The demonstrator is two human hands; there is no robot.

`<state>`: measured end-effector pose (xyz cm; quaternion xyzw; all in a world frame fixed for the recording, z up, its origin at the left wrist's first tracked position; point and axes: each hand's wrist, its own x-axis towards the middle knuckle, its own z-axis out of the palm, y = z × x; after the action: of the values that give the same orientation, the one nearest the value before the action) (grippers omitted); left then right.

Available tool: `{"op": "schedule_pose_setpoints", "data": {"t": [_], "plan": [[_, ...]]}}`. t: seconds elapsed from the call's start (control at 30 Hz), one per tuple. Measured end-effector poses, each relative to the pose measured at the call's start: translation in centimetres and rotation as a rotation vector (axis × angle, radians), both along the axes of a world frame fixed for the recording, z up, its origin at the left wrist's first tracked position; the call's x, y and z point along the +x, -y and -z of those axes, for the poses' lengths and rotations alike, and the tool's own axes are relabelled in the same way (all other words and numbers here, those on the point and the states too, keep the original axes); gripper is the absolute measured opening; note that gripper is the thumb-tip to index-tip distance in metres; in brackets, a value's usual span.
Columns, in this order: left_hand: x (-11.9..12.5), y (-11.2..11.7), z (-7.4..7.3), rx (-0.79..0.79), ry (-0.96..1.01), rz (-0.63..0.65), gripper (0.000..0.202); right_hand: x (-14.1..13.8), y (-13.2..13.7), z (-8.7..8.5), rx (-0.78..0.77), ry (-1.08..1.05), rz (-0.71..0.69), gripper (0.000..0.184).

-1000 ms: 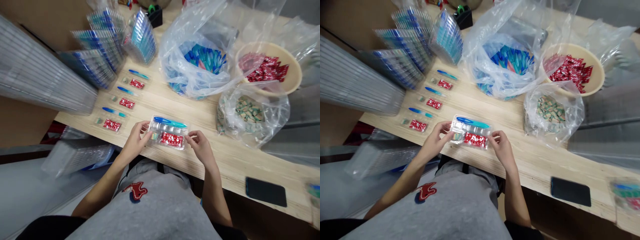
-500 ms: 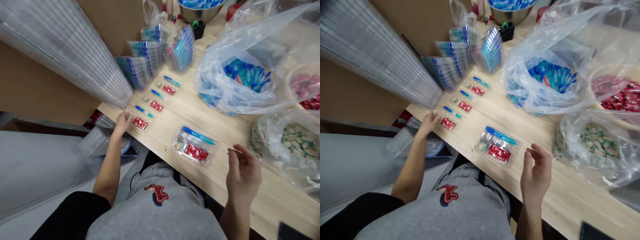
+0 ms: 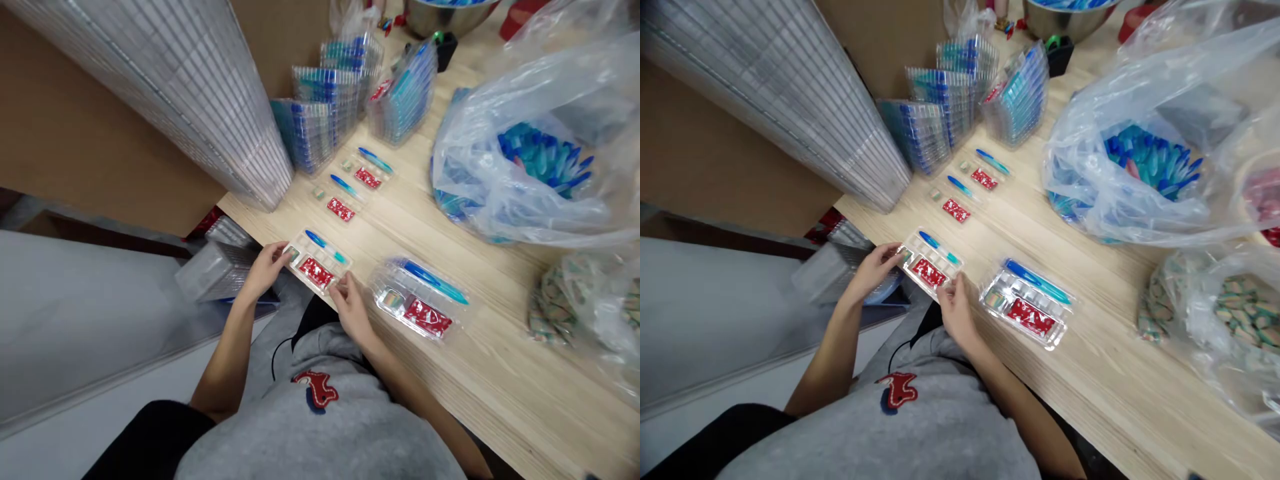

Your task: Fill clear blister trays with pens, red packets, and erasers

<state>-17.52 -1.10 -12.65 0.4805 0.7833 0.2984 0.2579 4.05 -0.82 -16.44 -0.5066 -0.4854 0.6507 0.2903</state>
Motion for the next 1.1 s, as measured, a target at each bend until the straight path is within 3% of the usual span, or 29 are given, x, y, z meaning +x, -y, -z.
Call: {"op": "schedule_pose_setpoints", "data": {"t": [0.13, 0.3, 0.43, 0.57, 0.73, 0.93, 1.0, 1.1], "plan": [[-0.6, -2.3, -1.4, 0.129, 0.061, -0.050, 0.032, -1.5, -1.1, -1.5, 0.186, 0.068, 0.097, 0.075], [-1.2, -10.4, -1.7, 0.229, 0.005, -0.061, 0.030, -5.3, -6.9, -2.9, 0.364, 0.226, 0.226, 0.073], [-1.0, -16.2, -0.8, 0.208, 0.025, -0.016, 0.031, -7.4, -10.9, -3.0, 0.341, 0.300, 0.326, 0.069], [-0.4, -18.6, 0.1, 0.165, 0.056, 0.026, 0.030, -7.9, -12.1, -2.3, 0.298, 0.263, 0.344, 0.069], [-0.4, -16.9, 0.1, 0.114, 0.046, -0.007, 0.025, -7.2, -10.5, -1.8, 0.255, 0.186, 0.319, 0.070], [-1.2, -10.4, -0.9, 0.033, 0.031, -0.023, 0.024, -6.4, -4.4, -2.6, 0.179, 0.158, 0.224, 0.071], [-0.9, -8.1, -2.2, 0.038, 0.029, -0.043, 0.028, -5.0, -2.5, -4.0, 0.236, 0.119, 0.156, 0.070], [0.8, -4.9, -5.9, 0.144, 0.016, -0.105, 0.039, -0.7, -0.5, -7.9, 0.410, 0.052, -0.015, 0.068]]}}
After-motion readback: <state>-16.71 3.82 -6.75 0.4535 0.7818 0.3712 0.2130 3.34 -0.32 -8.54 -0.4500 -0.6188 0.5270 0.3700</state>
